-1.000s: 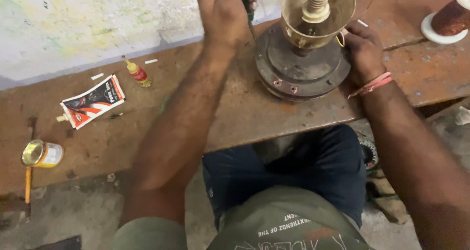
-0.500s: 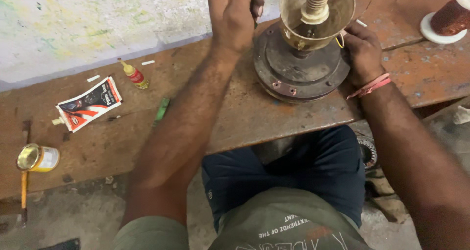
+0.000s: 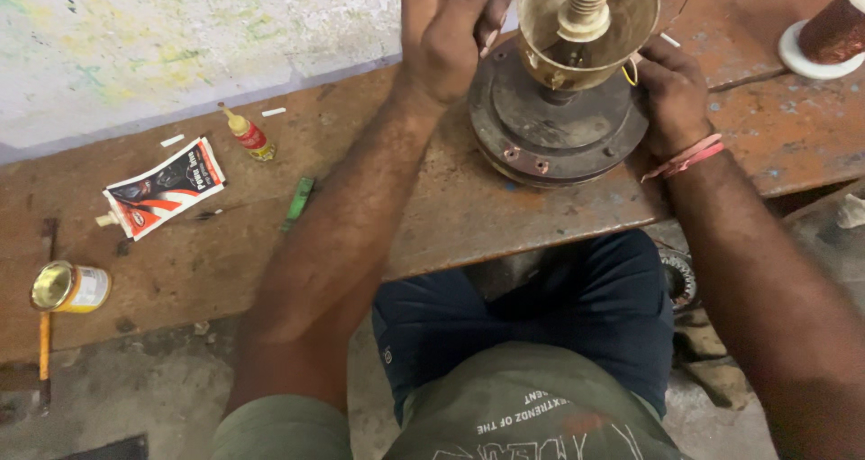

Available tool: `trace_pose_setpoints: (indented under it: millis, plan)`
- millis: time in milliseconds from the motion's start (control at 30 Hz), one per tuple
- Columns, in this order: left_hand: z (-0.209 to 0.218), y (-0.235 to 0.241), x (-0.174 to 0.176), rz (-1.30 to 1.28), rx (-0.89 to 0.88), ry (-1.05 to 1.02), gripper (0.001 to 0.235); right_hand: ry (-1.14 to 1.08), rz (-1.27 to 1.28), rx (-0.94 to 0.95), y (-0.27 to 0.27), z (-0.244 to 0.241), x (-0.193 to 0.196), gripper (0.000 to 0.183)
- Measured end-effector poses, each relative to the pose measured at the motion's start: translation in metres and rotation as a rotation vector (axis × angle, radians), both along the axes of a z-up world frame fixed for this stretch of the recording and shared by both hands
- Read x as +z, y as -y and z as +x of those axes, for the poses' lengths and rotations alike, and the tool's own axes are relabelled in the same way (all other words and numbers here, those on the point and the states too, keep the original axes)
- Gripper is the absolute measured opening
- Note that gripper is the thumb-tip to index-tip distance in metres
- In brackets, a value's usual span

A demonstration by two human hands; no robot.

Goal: The person assembles an electrical motor by cleaning the rotor housing, applying lubricant, and securing the end cap with a screwdriver. They then flip the motor and tighten additional screws on the base.

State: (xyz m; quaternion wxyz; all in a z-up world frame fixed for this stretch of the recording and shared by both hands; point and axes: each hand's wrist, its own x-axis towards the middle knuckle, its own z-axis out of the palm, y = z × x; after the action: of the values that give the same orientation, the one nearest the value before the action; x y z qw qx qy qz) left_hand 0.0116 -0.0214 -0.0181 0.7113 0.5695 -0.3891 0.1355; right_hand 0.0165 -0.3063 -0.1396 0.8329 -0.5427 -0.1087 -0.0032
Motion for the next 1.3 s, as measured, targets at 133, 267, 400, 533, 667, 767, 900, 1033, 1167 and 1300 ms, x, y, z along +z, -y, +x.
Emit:
trace_pose_setpoints:
  millis: [133, 267, 400, 533, 667, 767, 900, 1033, 1167, 1300]
  plan:
    - [0.006, 0.0, 0.003, 0.024, -0.005, -0.037, 0.038, -0.012, 0.025, 0.007, -0.002, -0.003, 0.004, 0.031]
    - [0.012, -0.002, 0.005, 0.105, 0.048, -0.118, 0.041, -0.046, 0.066, 0.014, -0.004, -0.004, 0.006, 0.034]
    - [0.01, -0.004, 0.003, 0.112, -0.028, -0.144, 0.038, -0.034, -0.02, -0.023, 0.0, -0.001, 0.002, 0.031]
    - [0.012, 0.002, 0.001, 0.059, 0.192, -0.171, 0.038, -0.038, -0.138, -0.073, 0.004, 0.0, -0.001, 0.032]
    - [0.015, 0.019, -0.009, -0.084, 0.345, -0.186, 0.034, -0.107, -0.301, -0.159, 0.0, -0.005, 0.005, 0.031]
    - [0.012, 0.022, -0.019, -0.052, 0.342, 0.016, 0.036, -0.063, 0.055, 0.087, -0.005, -0.01, 0.014, 0.033]
    - [0.015, 0.018, -0.022, -0.141, 0.254, -0.022, 0.037, -0.104, 0.123, 0.142, -0.009, -0.012, 0.026, 0.038]
    - [0.019, 0.012, -0.019, -0.198, 0.184, -0.092, 0.038, -0.032, 0.045, 0.153, -0.011, -0.014, 0.033, 0.039]
    - [0.02, 0.002, -0.014, -0.156, 0.159, -0.157, 0.038, -0.116, -0.032, 0.078, -0.014, -0.02, 0.044, 0.036]
    - [0.015, -0.006, -0.005, -0.095, 0.121, -0.055, 0.046, -0.039, -0.061, 0.069, -0.017, -0.021, 0.051, 0.034]
